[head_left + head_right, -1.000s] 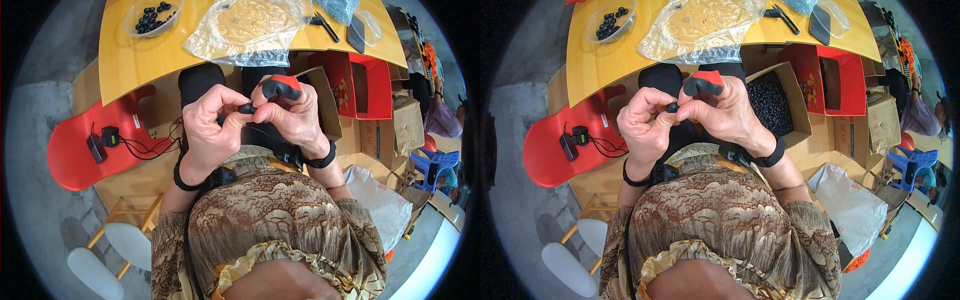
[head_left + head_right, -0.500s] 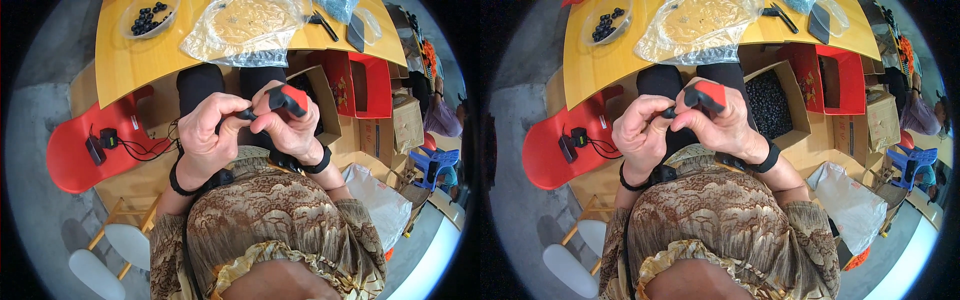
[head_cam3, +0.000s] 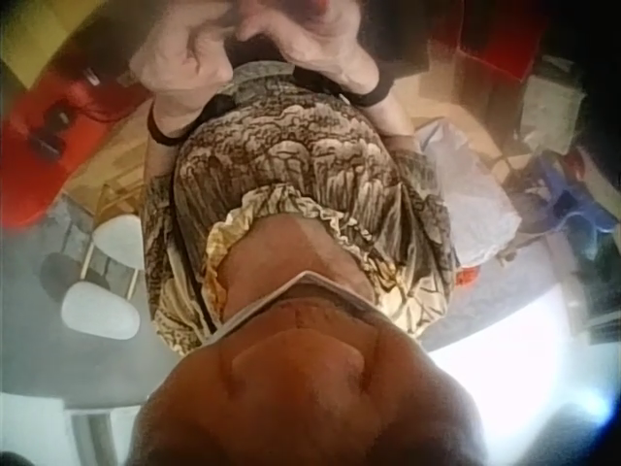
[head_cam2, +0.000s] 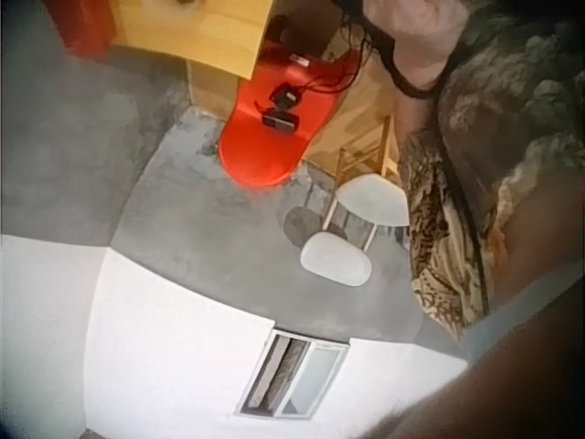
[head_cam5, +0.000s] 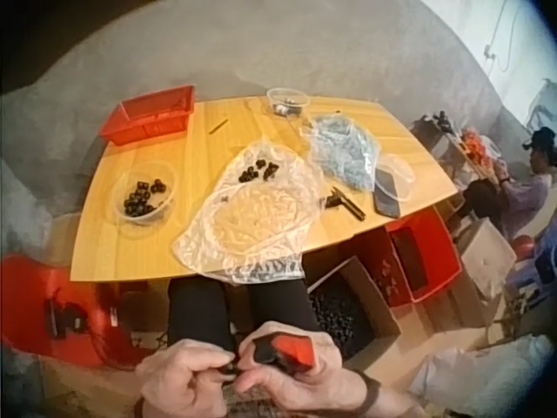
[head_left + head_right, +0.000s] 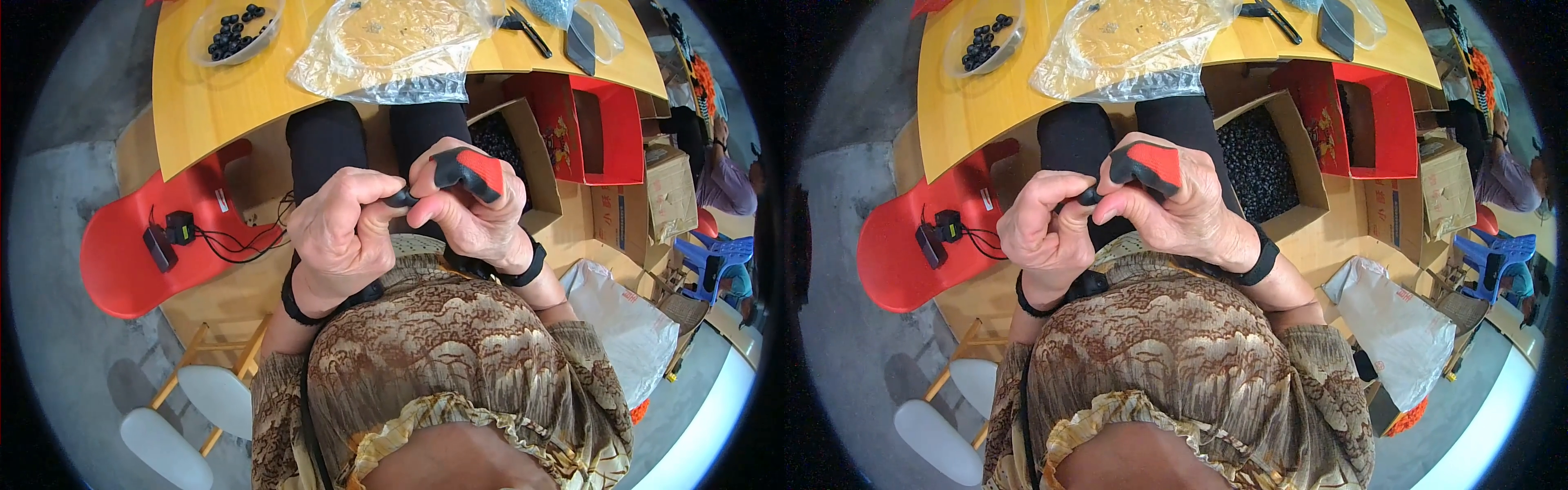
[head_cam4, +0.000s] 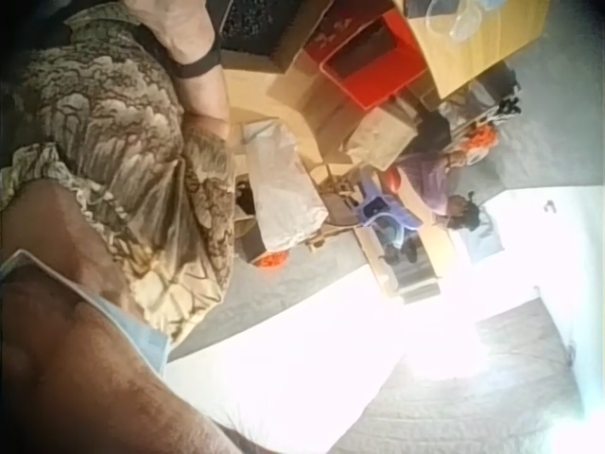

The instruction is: The person assembles small black rubber components by hand at a yellow table.

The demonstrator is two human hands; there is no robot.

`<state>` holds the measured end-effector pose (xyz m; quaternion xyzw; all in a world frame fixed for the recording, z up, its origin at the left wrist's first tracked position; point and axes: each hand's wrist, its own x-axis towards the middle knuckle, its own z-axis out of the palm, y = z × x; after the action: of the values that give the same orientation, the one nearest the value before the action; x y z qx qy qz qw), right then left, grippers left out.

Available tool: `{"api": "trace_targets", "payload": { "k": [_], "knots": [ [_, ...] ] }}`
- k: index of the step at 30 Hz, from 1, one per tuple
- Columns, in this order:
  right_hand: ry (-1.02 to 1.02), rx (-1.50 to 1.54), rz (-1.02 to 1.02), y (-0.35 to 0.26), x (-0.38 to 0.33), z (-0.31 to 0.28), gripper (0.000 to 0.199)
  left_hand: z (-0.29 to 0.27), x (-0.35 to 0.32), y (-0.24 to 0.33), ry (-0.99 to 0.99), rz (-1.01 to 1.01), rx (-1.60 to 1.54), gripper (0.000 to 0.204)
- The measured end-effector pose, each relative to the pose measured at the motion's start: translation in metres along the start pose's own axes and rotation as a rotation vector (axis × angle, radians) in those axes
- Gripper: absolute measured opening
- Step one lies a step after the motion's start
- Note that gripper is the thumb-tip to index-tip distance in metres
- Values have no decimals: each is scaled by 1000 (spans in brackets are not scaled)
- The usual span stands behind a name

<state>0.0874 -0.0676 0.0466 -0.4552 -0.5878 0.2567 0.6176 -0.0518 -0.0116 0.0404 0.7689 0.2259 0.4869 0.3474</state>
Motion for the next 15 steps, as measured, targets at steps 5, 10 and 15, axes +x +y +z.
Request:
{"api": "trace_targets", "payload": {
  "k": [5,10,15],
  "knots": [
    [-5,-78,-32,-3,-2,-2,22,2,-2,3,0,-15,-22,14],
    [-90,13,86,-1,2,-8,21,4,-2,0,5,-12,-20,13],
    [-204,106,245,7,9,-15,18,3,-1,0,-43,-137,5,12]
  ]
}}
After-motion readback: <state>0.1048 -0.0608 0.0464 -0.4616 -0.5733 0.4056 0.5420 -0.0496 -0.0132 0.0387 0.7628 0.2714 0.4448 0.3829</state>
